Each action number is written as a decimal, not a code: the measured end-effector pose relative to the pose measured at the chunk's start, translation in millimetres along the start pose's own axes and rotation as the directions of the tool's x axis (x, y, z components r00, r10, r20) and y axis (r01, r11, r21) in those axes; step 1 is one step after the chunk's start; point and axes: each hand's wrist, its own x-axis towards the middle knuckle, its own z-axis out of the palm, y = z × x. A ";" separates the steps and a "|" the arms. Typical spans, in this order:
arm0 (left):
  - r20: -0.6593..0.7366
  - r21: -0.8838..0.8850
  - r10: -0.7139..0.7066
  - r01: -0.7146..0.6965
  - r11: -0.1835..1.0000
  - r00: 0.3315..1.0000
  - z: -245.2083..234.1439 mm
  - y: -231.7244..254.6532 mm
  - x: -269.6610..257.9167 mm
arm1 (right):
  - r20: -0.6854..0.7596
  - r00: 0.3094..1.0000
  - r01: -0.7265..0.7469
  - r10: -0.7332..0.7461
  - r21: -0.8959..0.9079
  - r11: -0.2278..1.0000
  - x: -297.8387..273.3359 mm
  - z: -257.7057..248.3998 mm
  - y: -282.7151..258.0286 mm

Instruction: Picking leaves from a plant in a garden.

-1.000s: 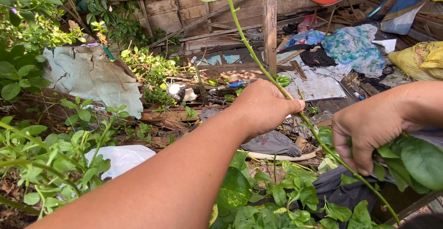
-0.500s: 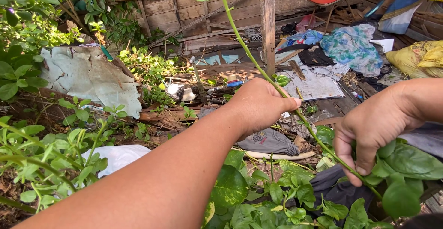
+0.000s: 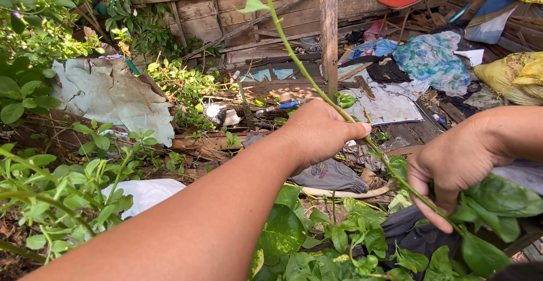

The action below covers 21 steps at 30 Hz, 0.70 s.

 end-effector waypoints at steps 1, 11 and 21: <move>-0.001 0.000 0.000 0.000 1.000 1.000 0.1 -0.2 0.1 | -0.001 1.000 0.000 0.000 -0.001 1.000 1.4 -0.1 0.4; 0.083 -0.039 -0.024 0.027 0.999 0.996 10.4 -8.7 7.6 | -0.047 0.999 0.013 -0.020 -0.131 0.991 8.6 -3.2 6.2; 0.276 -0.099 -0.219 0.255 0.962 0.936 6.9 -0.6 -0.1 | -0.143 0.986 0.103 -0.080 0.160 0.982 12.4 0.4 3.2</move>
